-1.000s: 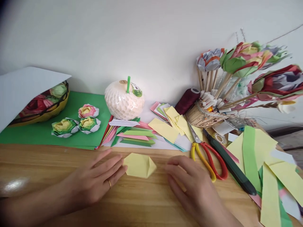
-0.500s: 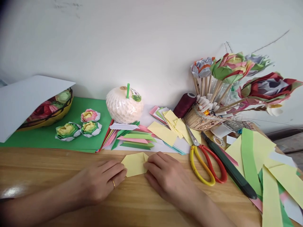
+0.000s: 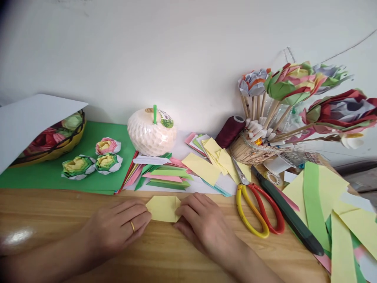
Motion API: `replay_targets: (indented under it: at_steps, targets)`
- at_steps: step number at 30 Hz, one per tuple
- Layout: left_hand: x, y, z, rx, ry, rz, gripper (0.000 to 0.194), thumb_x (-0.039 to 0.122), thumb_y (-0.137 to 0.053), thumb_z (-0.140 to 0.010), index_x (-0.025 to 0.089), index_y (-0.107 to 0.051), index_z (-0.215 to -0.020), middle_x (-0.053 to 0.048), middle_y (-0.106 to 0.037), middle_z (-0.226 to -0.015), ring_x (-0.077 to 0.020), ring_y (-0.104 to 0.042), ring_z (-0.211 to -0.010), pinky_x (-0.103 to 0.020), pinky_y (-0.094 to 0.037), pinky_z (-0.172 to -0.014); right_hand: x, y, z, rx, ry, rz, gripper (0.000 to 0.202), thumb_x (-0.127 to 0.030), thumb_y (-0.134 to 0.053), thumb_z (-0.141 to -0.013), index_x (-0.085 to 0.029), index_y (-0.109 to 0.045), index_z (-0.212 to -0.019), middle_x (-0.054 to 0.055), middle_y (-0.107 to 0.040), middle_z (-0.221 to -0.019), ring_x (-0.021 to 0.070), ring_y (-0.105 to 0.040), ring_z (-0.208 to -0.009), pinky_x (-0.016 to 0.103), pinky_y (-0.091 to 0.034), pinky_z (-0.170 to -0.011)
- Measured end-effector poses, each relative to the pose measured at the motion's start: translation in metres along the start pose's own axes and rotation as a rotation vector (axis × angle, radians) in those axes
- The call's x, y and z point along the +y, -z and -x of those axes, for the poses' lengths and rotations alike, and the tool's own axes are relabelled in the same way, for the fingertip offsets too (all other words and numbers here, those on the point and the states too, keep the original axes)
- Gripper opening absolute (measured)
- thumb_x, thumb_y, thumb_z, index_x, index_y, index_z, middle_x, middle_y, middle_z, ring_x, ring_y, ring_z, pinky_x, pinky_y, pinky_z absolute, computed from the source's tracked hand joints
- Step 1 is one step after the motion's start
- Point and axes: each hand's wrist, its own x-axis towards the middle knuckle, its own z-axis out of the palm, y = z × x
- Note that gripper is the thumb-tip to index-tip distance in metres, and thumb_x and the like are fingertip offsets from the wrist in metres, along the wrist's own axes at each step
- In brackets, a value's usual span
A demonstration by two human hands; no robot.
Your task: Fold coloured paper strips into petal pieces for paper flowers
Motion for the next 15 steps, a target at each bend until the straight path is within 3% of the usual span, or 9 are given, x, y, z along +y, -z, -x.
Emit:
replay_targets:
  at_steps: [5, 10, 15]
  targets:
    - [0.0014, 0.0033, -0.0011, 0.018, 0.019, 0.041, 0.023, 0.01, -0.043, -0.093, 0.015, -0.062, -0.081, 0.0, -0.061, -0.064, -0.0155, -0.062, -0.071, -0.027, -0.051, -0.067, -0.0014, -0.0029, -0.0008, 0.041, 0.01, 0.031, 0.014, -0.016, -0.047, -0.093, -0.017, -0.057, -0.083, 0.004, -0.059, -0.078, 0.0163, -0.052, -0.072, 0.028, -0.044, -0.063]
    - [-0.0009, 0.0048, -0.0013, -0.037, 0.042, 0.102, 0.023, 0.008, -0.046, -0.091, 0.015, -0.062, -0.075, 0.0, -0.061, -0.065, -0.017, -0.06, -0.077, -0.029, -0.049, -0.072, 0.0, -0.003, 0.0001, 0.03, -0.072, -0.078, 0.009, -0.015, -0.052, -0.091, -0.019, -0.056, -0.084, 0.003, -0.059, -0.082, 0.016, -0.053, -0.076, 0.029, -0.042, -0.066]
    - [-0.0035, 0.0033, -0.0036, -0.067, 0.218, 0.282, 0.02, 0.01, -0.049, -0.089, 0.017, -0.06, -0.073, 0.0, -0.063, -0.071, -0.0194, -0.056, -0.084, -0.033, -0.044, -0.076, 0.0006, -0.0057, 0.0039, 0.029, -0.135, -0.192, 0.007, -0.015, -0.053, -0.091, -0.02, -0.057, -0.087, 0.002, -0.059, -0.083, 0.016, -0.053, -0.077, 0.03, -0.042, -0.068]
